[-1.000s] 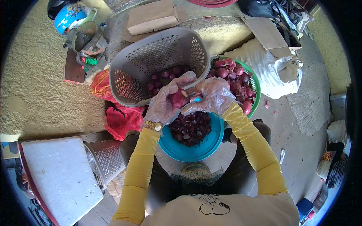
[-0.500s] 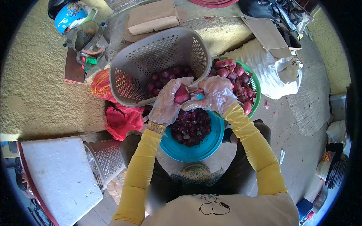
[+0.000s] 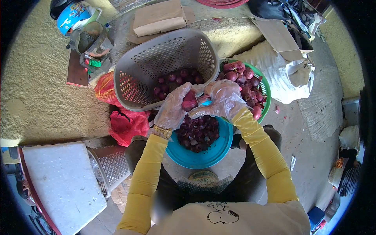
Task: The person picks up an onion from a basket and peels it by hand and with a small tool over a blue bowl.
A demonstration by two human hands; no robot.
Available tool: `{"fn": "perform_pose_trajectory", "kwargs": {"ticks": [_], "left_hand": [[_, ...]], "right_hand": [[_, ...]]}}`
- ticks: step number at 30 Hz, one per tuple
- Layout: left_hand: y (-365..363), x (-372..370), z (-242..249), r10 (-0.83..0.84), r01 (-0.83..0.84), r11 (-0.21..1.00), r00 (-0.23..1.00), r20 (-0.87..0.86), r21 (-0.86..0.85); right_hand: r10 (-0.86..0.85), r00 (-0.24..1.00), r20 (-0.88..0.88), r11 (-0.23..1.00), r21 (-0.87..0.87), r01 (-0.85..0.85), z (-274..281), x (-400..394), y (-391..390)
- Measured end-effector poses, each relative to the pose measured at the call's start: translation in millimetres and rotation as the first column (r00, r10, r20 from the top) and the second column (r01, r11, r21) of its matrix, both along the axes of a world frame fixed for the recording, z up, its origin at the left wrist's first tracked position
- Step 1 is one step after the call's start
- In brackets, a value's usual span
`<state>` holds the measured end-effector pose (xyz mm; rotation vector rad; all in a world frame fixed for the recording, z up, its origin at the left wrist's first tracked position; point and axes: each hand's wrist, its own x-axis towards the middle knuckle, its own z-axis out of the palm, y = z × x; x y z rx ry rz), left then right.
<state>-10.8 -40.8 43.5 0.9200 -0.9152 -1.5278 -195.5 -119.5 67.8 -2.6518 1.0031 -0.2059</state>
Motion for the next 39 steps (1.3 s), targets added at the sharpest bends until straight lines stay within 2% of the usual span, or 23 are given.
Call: {"fn": "perform_pose_trajectory", "kwargs": {"ticks": [1,3,5,7,9,10,11,12,13,14,15,16,18,20,22,23,25,32,34,35,37,38,39], "left_hand": [[-1,1,-6,-0.001,0.001,1.000,1.000,-0.001,0.002],[-6,4,-21,0.050,-0.011,0.978,0.982,-0.183,0.210],[-7,9,-29,0.010,0.010,0.988,0.991,-0.130,0.156],[-6,11,-33,-0.027,0.035,0.994,0.997,-0.075,0.104],[-6,10,-38,0.034,-0.028,0.999,0.976,0.213,-0.033],[-5,13,-45,0.034,-0.028,0.999,0.977,0.213,-0.032],[-3,18,-47,0.123,0.033,0.961,0.839,0.530,-0.275],[-4,20,-48,0.282,0.175,0.866,0.602,0.747,-0.468],[-2,19,-51,0.282,0.175,0.867,0.602,0.747,-0.467],[-2,12,-36,0.083,0.052,0.957,0.893,0.443,-0.284],[-2,7,-27,-0.031,0.031,0.998,1.000,0.005,-0.051],[-3,5,-24,-0.031,0.031,0.998,1.000,0.005,-0.052],[-5,3,-21,-0.008,0.045,0.992,0.958,-0.287,0.121],[-7,4,-24,-0.032,0.070,0.991,0.953,-0.302,0.117],[-6,5,-24,-0.055,0.095,0.989,0.947,-0.317,0.114],[-5,5,-20,-0.069,0.110,0.990,0.927,-0.369,0.093],[-4,3,-12,-0.084,0.125,0.990,0.903,-0.421,0.071],[-4,1,-6,-0.030,0.055,0.997,0.916,-0.401,0.050],[-4,2,-7,-0.029,0.051,0.998,0.915,-0.402,0.044],[-5,2,-8,-0.012,0.025,0.999,0.928,-0.373,0.029],[-7,4,-13,0.006,-0.001,1.000,0.939,-0.344,0.013],[-7,6,-16,0.042,-0.043,0.999,0.954,-0.298,0.004],[-7,8,-18,0.080,-0.084,0.996,0.964,-0.252,-0.006]], "right_hand": [[0.004,1.000,0.016,1.000,0.010,-0.004,-2,0,0],[0.008,0.999,-0.031,1.000,0.008,-0.008,7,0,2],[0.014,0.997,-0.078,1.000,0.008,-0.013,9,0,2],[0.026,0.999,0.027,1.000,-0.017,-0.026,3,0,2],[0.031,0.999,0.020,1.000,-0.003,-0.031,7,0,2],[0.035,0.999,0.012,0.999,0.013,-0.035,8,0,2],[0.035,0.999,0.012,0.999,0.015,-0.035,8,1,3],[0.032,0.999,-0.033,0.999,-0.003,-0.032,8,2,2],[0.028,0.997,-0.077,0.999,-0.019,-0.029,8,2,2],[0.027,0.997,-0.077,0.999,-0.018,-0.029,6,2,3],[0.028,0.999,0.024,0.998,-0.060,-0.026,0,1,4],[0.032,0.992,0.125,0.995,-0.101,-0.019,-4,-1,4],[0.033,0.995,0.091,0.992,-0.126,-0.021,-10,-3,1],[0.032,0.998,0.058,0.988,-0.150,-0.023,-16,-4,-1],[0.042,0.982,0.185,0.987,-0.159,-0.013,-20,-4,-2],[0.042,0.982,0.186,0.987,-0.160,-0.012,-15,-3,-1],[0.006,0.999,-0.035,0.999,-0.040,-0.008,1,-3,1],[-0.034,0.999,-0.002,0.999,0.001,0.034,-6,-3,1],[0.001,0.991,0.131,0.980,0.197,-0.027,1,-4,0],[0.001,0.991,0.131,0.980,0.197,-0.027,-5,-4,-1],[0.047,0.957,0.285,0.997,0.045,-0.063,-22,-4,-1],[0.048,0.957,0.285,0.997,0.045,-0.064,-20,-4,0],[0.022,0.953,0.301,0.988,0.141,-0.067,-15,-3,1]]}}
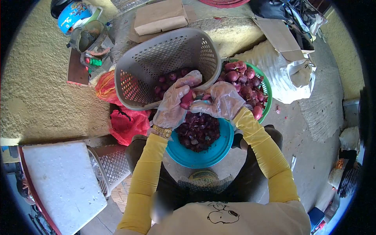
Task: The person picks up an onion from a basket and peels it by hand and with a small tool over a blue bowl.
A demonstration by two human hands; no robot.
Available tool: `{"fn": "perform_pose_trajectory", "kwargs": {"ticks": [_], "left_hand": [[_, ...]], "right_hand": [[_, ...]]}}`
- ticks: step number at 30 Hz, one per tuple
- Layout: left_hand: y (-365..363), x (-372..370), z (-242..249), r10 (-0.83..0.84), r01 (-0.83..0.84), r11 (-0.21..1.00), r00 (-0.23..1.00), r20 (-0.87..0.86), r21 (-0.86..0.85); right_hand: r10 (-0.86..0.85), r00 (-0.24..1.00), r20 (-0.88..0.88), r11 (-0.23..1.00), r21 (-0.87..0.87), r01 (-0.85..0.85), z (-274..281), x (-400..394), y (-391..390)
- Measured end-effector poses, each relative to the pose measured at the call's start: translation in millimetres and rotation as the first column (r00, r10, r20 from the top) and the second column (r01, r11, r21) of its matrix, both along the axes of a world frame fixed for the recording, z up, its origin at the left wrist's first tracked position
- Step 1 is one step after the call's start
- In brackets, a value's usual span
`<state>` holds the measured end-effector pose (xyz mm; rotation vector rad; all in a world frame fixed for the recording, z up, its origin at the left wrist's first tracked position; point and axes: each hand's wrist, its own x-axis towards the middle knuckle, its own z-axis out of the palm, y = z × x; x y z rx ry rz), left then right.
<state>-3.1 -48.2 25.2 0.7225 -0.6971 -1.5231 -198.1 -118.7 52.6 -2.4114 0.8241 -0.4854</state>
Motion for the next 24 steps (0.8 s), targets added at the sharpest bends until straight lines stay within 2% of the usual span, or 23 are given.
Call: {"fn": "perform_pose_trajectory", "kwargs": {"ticks": [1,2,4,5,7,14,16,17,19,20,22,24], "left_hand": [[0,2,-2,0.000,0.000,1.000,1.000,0.000,0.001],[1,2,1,0.004,-0.004,1.000,1.000,0.021,-0.017],[1,1,5,0.009,-0.007,0.999,0.999,0.042,-0.034],[1,-1,8,0.008,-0.007,0.999,1.000,0.015,-0.054],[2,-1,8,0.005,-0.006,0.997,1.000,-0.011,-0.073],[2,1,9,-0.010,0.007,0.994,0.999,-0.030,-0.109],[1,1,9,-0.015,0.011,0.995,0.999,-0.042,-0.103],[1,2,8,-0.011,0.008,0.999,0.998,-0.068,-0.039],[1,1,6,-0.005,0.007,1.000,0.996,-0.092,0.026],[2,-2,5,0.036,-0.029,0.998,0.992,-0.123,0.058],[4,-4,3,0.075,-0.062,0.994,0.985,-0.152,0.091],[5,-2,1,0.054,-0.031,0.990,0.984,-0.171,0.137]], "right_hand": [[0.001,1.000,0.013,0.995,0.097,-0.003,4,1,1],[0.001,1.000,0.012,0.995,0.097,-0.002,6,2,2],[0.035,0.999,0.030,0.939,0.340,-0.043,10,4,3],[0.036,0.999,0.030,0.939,0.341,-0.044,13,3,2],[0.089,0.996,-0.020,0.869,0.490,-0.068,18,2,1],[0.017,1.000,0.013,0.878,0.478,-0.021,3,3,5],[-0.001,0.994,0.106,0.897,0.440,-0.046,-4,3,6],[0.000,0.994,0.106,0.897,0.440,-0.047,-6,3,6],[-0.029,0.994,0.107,0.968,0.250,0.001,-11,4,5],[-0.030,0.994,0.107,0.968,0.251,0.002,-14,4,4],[-0.036,0.999,-0.011,0.999,-0.008,0.036,-20,1,1],[-0.040,0.999,0.009,0.998,-0.055,0.041,-13,0,1]]}}
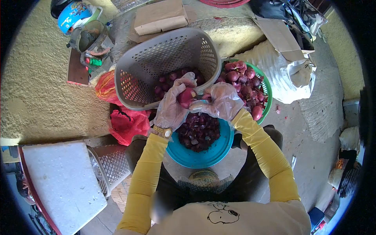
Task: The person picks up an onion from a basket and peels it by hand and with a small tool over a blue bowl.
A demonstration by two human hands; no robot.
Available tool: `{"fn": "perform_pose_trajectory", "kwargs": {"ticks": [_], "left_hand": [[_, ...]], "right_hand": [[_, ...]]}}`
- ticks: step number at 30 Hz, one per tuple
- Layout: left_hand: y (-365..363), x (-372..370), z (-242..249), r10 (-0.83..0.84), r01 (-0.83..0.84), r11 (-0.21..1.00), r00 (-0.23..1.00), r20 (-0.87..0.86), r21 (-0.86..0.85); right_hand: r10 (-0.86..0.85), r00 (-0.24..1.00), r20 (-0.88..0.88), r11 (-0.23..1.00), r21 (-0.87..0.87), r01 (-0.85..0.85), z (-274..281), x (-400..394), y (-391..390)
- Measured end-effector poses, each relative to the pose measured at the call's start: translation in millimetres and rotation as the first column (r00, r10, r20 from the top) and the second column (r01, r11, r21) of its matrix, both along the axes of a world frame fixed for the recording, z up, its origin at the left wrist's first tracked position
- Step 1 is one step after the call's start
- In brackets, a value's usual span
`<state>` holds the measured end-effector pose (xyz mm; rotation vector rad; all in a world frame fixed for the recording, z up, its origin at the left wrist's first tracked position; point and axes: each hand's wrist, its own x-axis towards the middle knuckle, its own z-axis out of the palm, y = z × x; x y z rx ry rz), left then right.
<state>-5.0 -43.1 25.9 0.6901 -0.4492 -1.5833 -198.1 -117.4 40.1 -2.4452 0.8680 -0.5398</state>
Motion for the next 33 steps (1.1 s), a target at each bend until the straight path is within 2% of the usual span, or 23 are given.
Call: {"fn": "perform_pose_trajectory", "kwargs": {"ticks": [1,2,3,4,6,7,9,10,11,12,13,15,17,19,21,27,29,31,33], "left_hand": [[0,0,-5,-0.001,0.001,1.000,1.000,0.000,0.000],[-1,-2,-9,0.071,-0.035,0.994,0.919,0.387,-0.099],[-1,-3,-13,0.168,-0.030,0.978,0.691,0.703,-0.204],[0,-2,-16,0.167,-0.029,0.979,0.691,0.703,-0.204],[4,-4,-9,0.370,0.089,0.906,0.311,0.875,-0.415],[6,-7,-10,0.370,0.088,0.906,0.311,0.875,-0.415],[8,-15,-9,0.327,-0.142,0.942,0.600,0.730,-0.305],[8,-14,-7,0.327,-0.143,0.942,0.600,0.730,-0.305],[7,-13,3,0.194,-0.164,0.981,0.814,0.547,-0.104],[6,-12,8,0.088,-0.121,0.988,0.953,0.289,0.096],[3,-11,4,0.088,-0.120,0.988,0.953,0.289,0.097],[-3,-9,-7,0.224,-0.204,0.956,0.972,-0.076,0.212],[-4,-6,-14,0.253,-0.223,0.949,0.961,-0.115,0.223],[-4,-6,-16,0.279,-0.239,0.942,0.948,-0.154,0.235],[-2,-9,-14,0.224,-0.173,0.962,0.943,-0.244,0.213],[0,-7,-1,0.164,-0.135,0.970,0.977,-0.135,0.202],[-2,-6,3,0.152,-0.117,0.971,0.975,-0.161,0.210],[-3,-6,2,0.141,-0.099,0.971,0.972,-0.187,0.217],[-2,-9,-3,0.099,-0.069,0.984,0.979,-0.180,0.164]], "right_hand": [[-0.005,1.000,0.019,0.999,-0.048,0.006,5,0,0],[-0.007,1.000,0.018,0.999,-0.048,0.008,10,0,2],[-0.050,0.997,-0.067,0.998,-0.041,0.047,15,2,3],[-0.091,0.984,-0.150,0.996,-0.036,0.086,17,3,4],[-0.095,0.979,-0.183,0.994,-0.074,0.083,8,4,4],[-0.099,0.971,-0.217,0.991,-0.111,0.077,5,4,3],[-0.080,0.969,-0.232,0.995,-0.070,0.065,18,6,5],[-0.061,0.967,-0.246,0.998,-0.029,0.056,24,6,6],[-0.061,0.967,-0.246,0.998,-0.028,0.055,25,6,6],[-0.058,0.968,-0.244,0.998,-0.015,0.056,26,6,6],[-0.056,0.969,-0.243,0.998,-0.002,0.057,27,6,6],[-0.088,0.963,-0.253,0.996,-0.017,0.086,18,7,5],[-0.116,0.958,-0.261,0.993,-0.034,0.111,11,9,3],[-0.128,0.976,-0.176,0.991,0.016,0.133,6,9,2],[-0.129,0.977,-0.172,0.991,0.001,0.132,3,9,1],[-0.161,0.972,-0.172,0.986,-0.061,0.153,7,8,4],[-0.173,0.969,-0.174,0.984,-0.069,0.164,14,8,5],[-0.191,0.948,-0.254,0.981,-0.034,0.188,26,9,7],[-0.188,0.963,-0.195,0.982,-0.046,0.183,18,9,6]]}}
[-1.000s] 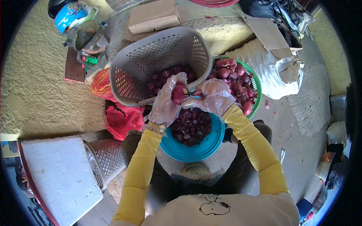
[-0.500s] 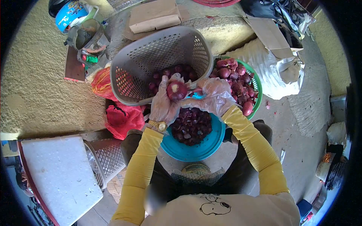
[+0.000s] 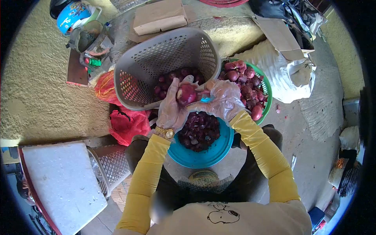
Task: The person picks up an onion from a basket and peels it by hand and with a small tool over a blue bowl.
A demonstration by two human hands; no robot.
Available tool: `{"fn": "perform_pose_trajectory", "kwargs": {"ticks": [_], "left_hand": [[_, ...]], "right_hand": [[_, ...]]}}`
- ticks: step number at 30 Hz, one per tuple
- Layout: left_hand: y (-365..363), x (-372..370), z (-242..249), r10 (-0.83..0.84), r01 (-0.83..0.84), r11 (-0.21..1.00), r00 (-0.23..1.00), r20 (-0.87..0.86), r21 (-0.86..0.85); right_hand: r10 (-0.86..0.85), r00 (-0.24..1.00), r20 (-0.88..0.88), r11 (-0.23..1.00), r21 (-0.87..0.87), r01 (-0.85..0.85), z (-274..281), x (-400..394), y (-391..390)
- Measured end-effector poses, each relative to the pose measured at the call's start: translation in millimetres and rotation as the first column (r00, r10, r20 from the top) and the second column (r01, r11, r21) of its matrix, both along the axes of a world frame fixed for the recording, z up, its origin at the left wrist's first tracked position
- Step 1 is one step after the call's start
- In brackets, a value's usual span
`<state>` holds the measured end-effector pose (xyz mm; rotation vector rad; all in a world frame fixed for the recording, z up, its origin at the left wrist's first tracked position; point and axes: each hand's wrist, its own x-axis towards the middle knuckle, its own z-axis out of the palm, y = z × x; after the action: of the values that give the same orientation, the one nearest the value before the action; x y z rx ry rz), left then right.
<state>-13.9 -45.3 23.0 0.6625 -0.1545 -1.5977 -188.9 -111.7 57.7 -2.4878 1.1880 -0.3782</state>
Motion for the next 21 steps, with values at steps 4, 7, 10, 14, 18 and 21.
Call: {"fn": "perform_pose_trajectory", "kwargs": {"ticks": [4,7,10,14,18,21], "left_hand": [[0,-2,-5,0.010,-0.009,1.000,0.997,-0.075,0.010],[0,-3,-6,-0.031,0.027,0.998,0.995,-0.092,-0.049],[-1,-2,-3,-0.049,0.040,0.995,0.993,-0.105,-0.089],[-1,0,0,-0.034,0.029,0.993,0.999,-0.040,-0.113],[-1,3,3,-0.012,0.010,0.987,1.000,-0.010,-0.163],[-1,5,1,0.036,-0.043,0.981,0.999,-0.038,-0.189]], "right_hand": [[0.003,0.997,0.078,1.000,-0.019,-0.002,-17,-1,-5],[-0.045,0.999,0.007,0.998,0.035,0.045,0,-3,-4],[-0.087,0.985,0.149,0.996,0.049,0.080,-9,-6,-9],[-0.107,0.972,0.210,0.993,-0.032,0.116,-20,-9,-12],[-0.122,0.982,0.146,0.993,0.014,0.121,-10,-8,-12],[-0.089,0.991,0.102,0.996,-0.016,0.091,-7,-8,-11]]}}
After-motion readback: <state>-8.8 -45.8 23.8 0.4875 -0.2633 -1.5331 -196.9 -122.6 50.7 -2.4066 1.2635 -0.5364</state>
